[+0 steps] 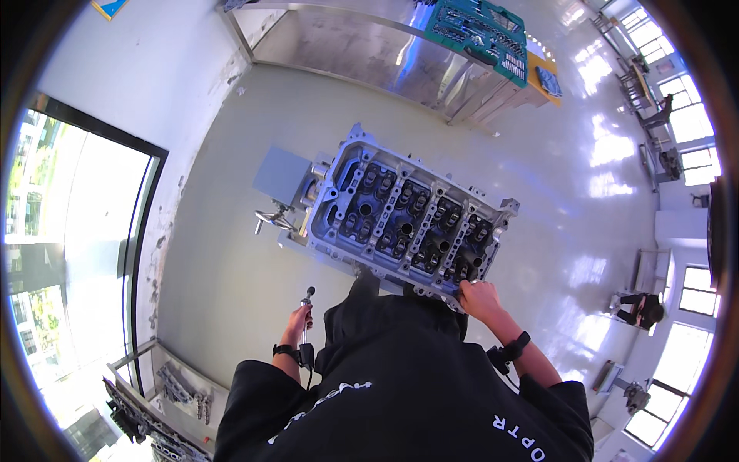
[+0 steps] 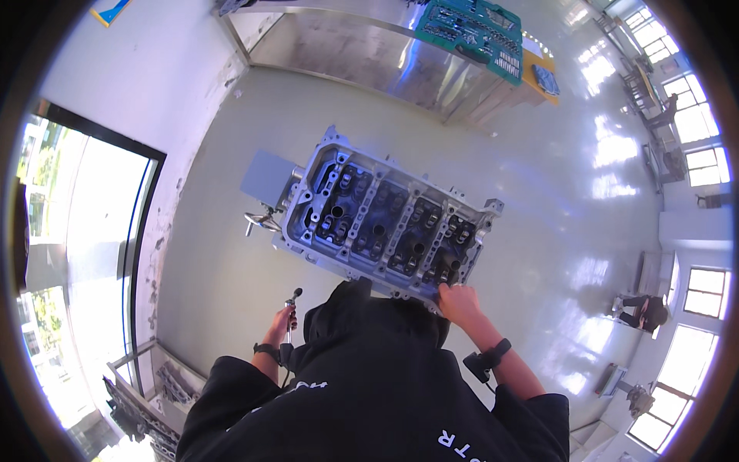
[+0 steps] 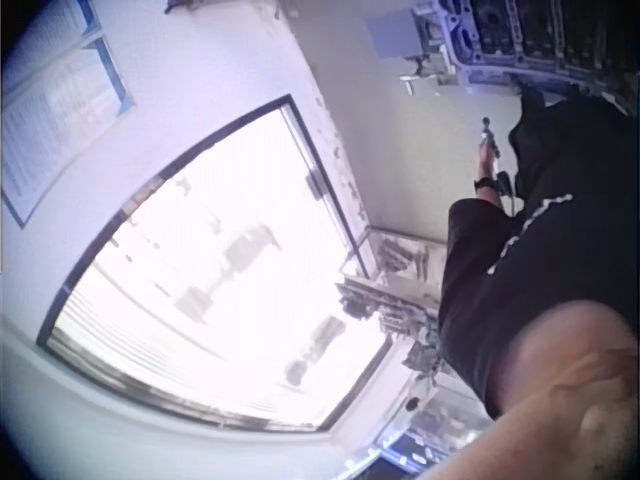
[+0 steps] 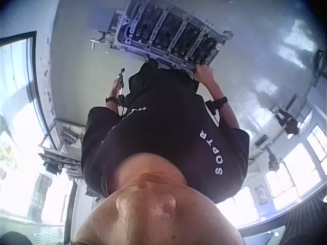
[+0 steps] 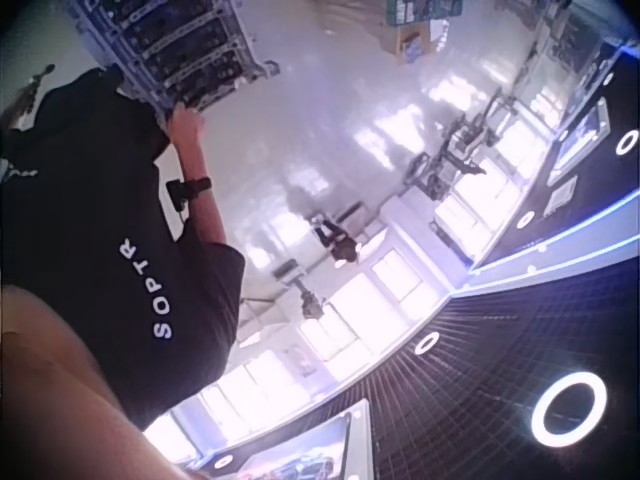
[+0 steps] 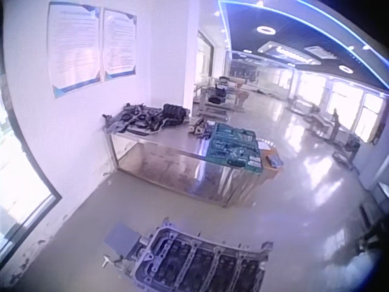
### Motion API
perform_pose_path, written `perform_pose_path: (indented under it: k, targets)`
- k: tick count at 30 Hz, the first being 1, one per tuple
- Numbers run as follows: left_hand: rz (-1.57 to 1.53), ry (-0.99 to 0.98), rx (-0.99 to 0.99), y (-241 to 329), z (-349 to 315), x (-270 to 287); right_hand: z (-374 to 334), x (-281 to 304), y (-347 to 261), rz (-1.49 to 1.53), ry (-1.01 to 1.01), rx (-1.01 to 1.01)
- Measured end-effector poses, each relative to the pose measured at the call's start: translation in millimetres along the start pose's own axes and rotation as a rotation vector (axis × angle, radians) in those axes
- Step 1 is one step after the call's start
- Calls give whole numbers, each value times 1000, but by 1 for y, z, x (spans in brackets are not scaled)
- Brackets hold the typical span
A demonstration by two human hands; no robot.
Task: Disassembling components of an engine, specifically removing a ladder frame or camshaft housing from the engine block.
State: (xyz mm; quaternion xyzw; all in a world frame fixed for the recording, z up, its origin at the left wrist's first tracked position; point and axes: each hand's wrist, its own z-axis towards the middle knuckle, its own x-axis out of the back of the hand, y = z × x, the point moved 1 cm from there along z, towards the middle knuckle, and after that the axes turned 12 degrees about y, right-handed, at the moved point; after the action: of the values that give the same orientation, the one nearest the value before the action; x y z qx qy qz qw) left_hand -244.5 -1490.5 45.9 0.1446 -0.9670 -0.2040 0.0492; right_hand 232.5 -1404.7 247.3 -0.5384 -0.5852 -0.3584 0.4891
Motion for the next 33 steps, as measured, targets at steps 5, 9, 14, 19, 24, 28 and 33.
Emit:
perform_pose_path:
  k: [5,9,14,19,24,28,33]
  targets:
    - [21,-16,9,8,2,-5,4,17,-4,2,-51,-41]
    - [14,-31,2,15,-5,-9,1,1,-3,-91,-69,62]
    - [-7,-48,-24,10,-2,-3,-2,2,0,1,-33,71]
    - [7,-13,-14,-1,6,12,1,10,-8,49,34,36]
    - [39,8,1,6,3,-1,1,1,1,-38,-4,31]
    - [-12,12,-8,2,3,4,7,6,2,28,13,39]
    - [32,-7,28,0,4,2,8,18,1,28,-49,4]
